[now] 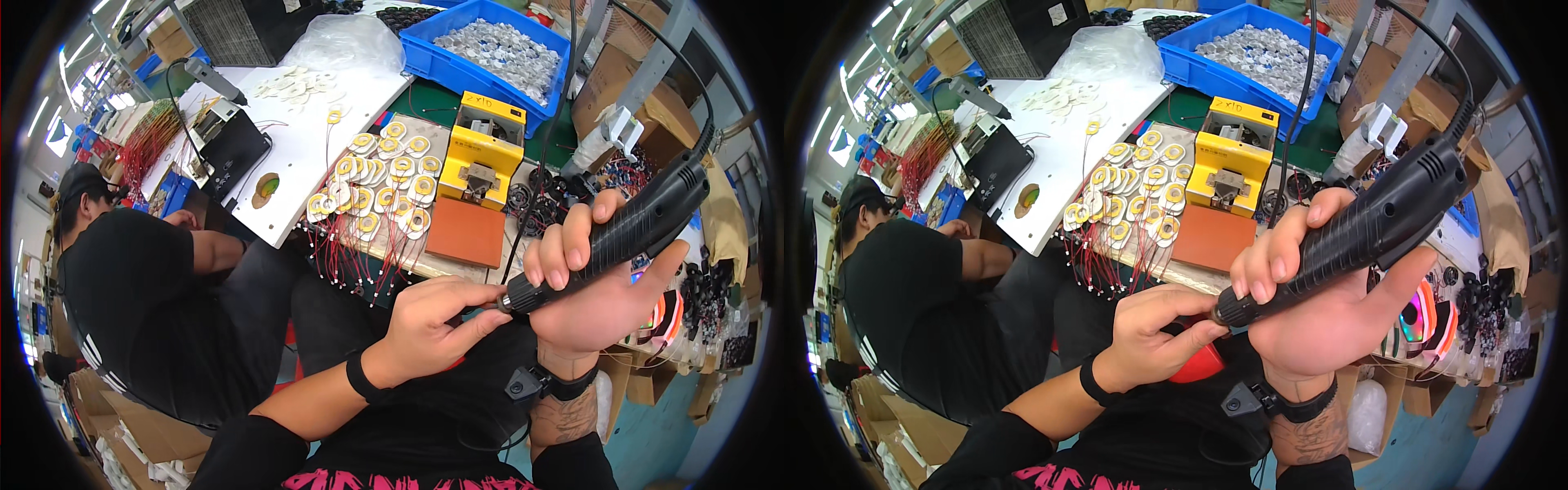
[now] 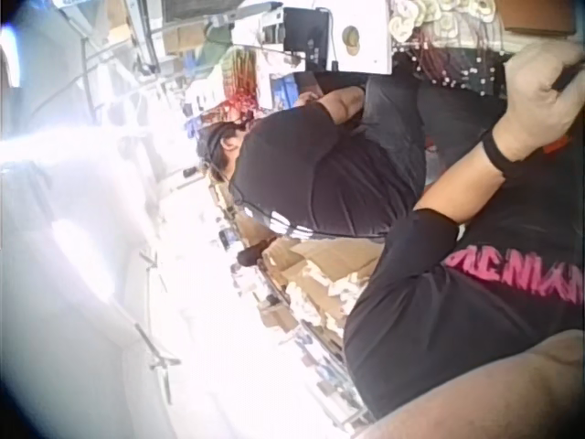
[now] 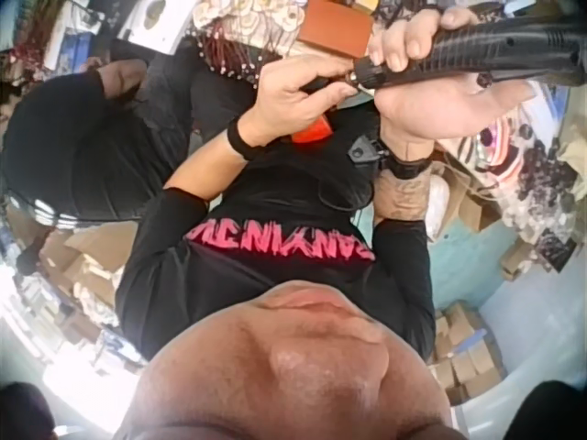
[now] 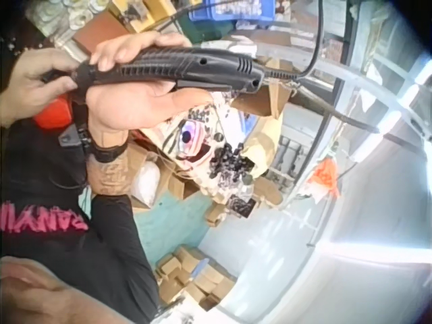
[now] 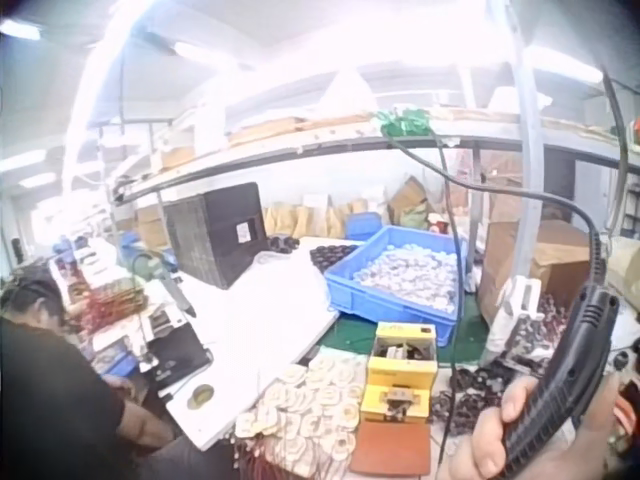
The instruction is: Manually assemble and test electronic components using a heat gun and fixture.
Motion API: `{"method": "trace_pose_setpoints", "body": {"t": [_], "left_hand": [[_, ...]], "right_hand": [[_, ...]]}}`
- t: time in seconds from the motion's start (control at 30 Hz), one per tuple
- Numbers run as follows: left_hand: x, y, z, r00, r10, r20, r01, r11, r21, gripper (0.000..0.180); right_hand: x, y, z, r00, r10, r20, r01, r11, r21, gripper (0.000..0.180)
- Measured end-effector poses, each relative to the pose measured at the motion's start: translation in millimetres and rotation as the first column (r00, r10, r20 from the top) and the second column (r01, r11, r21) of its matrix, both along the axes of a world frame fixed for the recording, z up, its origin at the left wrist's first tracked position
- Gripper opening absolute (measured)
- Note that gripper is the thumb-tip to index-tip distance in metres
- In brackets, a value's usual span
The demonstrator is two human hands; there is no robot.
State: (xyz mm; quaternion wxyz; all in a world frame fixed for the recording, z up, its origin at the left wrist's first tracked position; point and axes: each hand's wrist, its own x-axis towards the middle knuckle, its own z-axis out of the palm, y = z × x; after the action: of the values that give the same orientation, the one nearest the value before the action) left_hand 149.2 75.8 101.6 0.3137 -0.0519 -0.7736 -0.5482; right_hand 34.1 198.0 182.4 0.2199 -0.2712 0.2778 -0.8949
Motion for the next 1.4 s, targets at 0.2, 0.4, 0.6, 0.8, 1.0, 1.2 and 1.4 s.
{"method": "trace_pose_setpoints", "body": {"t": [0.2, 0.4, 0.6, 0.8, 1.0, 1.2, 1.4], "left_hand": [[3, 0, 2, 0.998, 0.037, 0.05, -0.039, 0.999, 0.033, 0.032], [35, -24, -25, 0.984, 0.054, 0.167, -0.059, 0.998, 0.028, 0.048], [138, -63, -95, 0.809, 0.375, 0.453, -0.187, 0.895, -0.405, 0.041], [237, -41, -150, 0.661, 0.559, 0.5, -0.188, 0.77, -0.61, 0.05], [229, -44, -157, 0.67, 0.533, 0.516, -0.255, 0.818, -0.515, 0.045], [224, -48, -159, 0.741, 0.485, 0.465, -0.23, 0.834, -0.501, 0.045], [220, -58, -165, 0.756, 0.455, 0.471, -0.231, 0.858, -0.458, 0.044]], "right_hand": [[-2, -5, -5, 0.999, 0.009, 0.047, -0.007, 0.999, -0.04, 0.086], [-3, 11, -46, 0.988, 0.086, -0.127, -0.057, 0.976, 0.212, 0.082], [17, 41, -83, 0.995, -0.075, -0.065, 0.097, 0.867, 0.488, 0.049], [-11, 48, -94, 0.933, -0.184, -0.311, 0.347, 0.693, 0.632, 0.028], [-18, 54, -100, 0.908, -0.239, -0.344, 0.415, 0.626, 0.66, 0.029], [4, 48, -86, 0.915, -0.237, -0.325, 0.4, 0.629, 0.667, 0.026], [4, 43, -87, 0.91, -0.267, -0.317, 0.415, 0.58, 0.701, 0.027]]}}
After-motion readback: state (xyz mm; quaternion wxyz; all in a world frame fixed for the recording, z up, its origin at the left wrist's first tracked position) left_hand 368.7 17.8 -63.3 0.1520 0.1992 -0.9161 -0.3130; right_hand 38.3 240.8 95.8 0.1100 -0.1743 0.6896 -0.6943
